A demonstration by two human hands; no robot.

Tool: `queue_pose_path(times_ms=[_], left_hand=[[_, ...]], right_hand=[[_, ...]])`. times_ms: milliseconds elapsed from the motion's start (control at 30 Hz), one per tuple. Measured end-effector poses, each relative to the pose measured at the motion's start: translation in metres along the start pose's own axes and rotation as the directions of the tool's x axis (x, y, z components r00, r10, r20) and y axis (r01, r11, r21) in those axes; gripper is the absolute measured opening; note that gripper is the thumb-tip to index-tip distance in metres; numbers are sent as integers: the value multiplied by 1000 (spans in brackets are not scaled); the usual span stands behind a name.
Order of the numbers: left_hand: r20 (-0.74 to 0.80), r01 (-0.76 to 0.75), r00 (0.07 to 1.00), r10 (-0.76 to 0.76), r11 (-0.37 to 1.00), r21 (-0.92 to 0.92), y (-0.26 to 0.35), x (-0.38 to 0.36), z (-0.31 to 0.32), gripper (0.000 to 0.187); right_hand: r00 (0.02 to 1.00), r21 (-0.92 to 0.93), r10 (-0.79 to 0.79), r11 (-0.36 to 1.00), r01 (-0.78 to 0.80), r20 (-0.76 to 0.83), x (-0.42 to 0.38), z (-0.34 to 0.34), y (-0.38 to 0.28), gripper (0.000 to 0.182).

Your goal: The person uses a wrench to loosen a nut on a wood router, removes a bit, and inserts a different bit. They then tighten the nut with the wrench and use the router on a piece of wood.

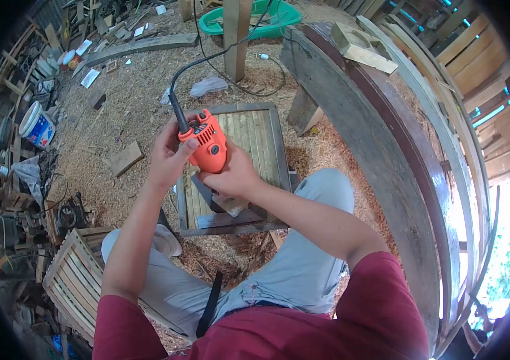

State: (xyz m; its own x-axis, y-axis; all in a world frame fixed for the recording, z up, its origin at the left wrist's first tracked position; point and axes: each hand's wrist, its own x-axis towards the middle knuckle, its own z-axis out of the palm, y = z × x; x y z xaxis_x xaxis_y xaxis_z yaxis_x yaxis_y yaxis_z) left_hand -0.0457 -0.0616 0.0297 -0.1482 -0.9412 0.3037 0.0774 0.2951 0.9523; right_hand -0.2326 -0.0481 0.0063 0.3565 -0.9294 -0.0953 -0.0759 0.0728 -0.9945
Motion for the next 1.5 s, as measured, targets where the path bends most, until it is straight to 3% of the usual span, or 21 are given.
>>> queue_pose_path(times_ms=[67,167,333,433,633,833,933,1033,1133,1233,1333,1467,1500], left_hand=[[-14,73,997,-76,987,-146,-6,-1,0,50],[5,109,994,-111,969,-221,0,-2,-5,51],[7,159,987,-160,974,-159,2,-2,-13,51],[10,152,988,-152,980,-130,-1,1,-11,53],[-4,118,993,-119,986,-117,20,4,6,66],[-50,70,996,-79,985,-155,24,6,11,70],[-100,4,995,-6,1000,-17,20,6,10,76],[-111,-33,993,38,998,53,15,4,14,79],[-166,-62,983,74,995,77,10,4,18,78],[-190,-97,975,112,991,87,15,0,22,78],[-177,-153,966,189,967,202,20,-7,27,80],[-171,-94,972,159,937,338,29,-14,34,80],[-158,-83,978,135,951,299,31,-14,34,80]], right_hand=[[1000,-34,3,999,-3,1,2,0,-3,69],[999,-60,-43,997,44,16,6,-1,-4,68],[998,-141,28,990,-20,56,8,-1,-1,71],[998,-163,-8,987,18,59,10,1,1,65],[976,21,-61,998,58,211,14,-5,3,44],[979,123,45,990,-70,197,12,2,-5,62],[989,-88,-151,985,151,9,13,21,8,66],[988,78,-155,985,154,6,7,32,-4,70],[996,-174,-53,983,66,77,5,26,-18,75],[992,-212,-16,976,43,124,6,22,-22,80],[963,-195,-233,947,257,137,4,18,-8,85],[947,-93,-298,946,310,118,1,19,-3,74],[945,-73,-308,946,317,110,-1,19,-4,72]])
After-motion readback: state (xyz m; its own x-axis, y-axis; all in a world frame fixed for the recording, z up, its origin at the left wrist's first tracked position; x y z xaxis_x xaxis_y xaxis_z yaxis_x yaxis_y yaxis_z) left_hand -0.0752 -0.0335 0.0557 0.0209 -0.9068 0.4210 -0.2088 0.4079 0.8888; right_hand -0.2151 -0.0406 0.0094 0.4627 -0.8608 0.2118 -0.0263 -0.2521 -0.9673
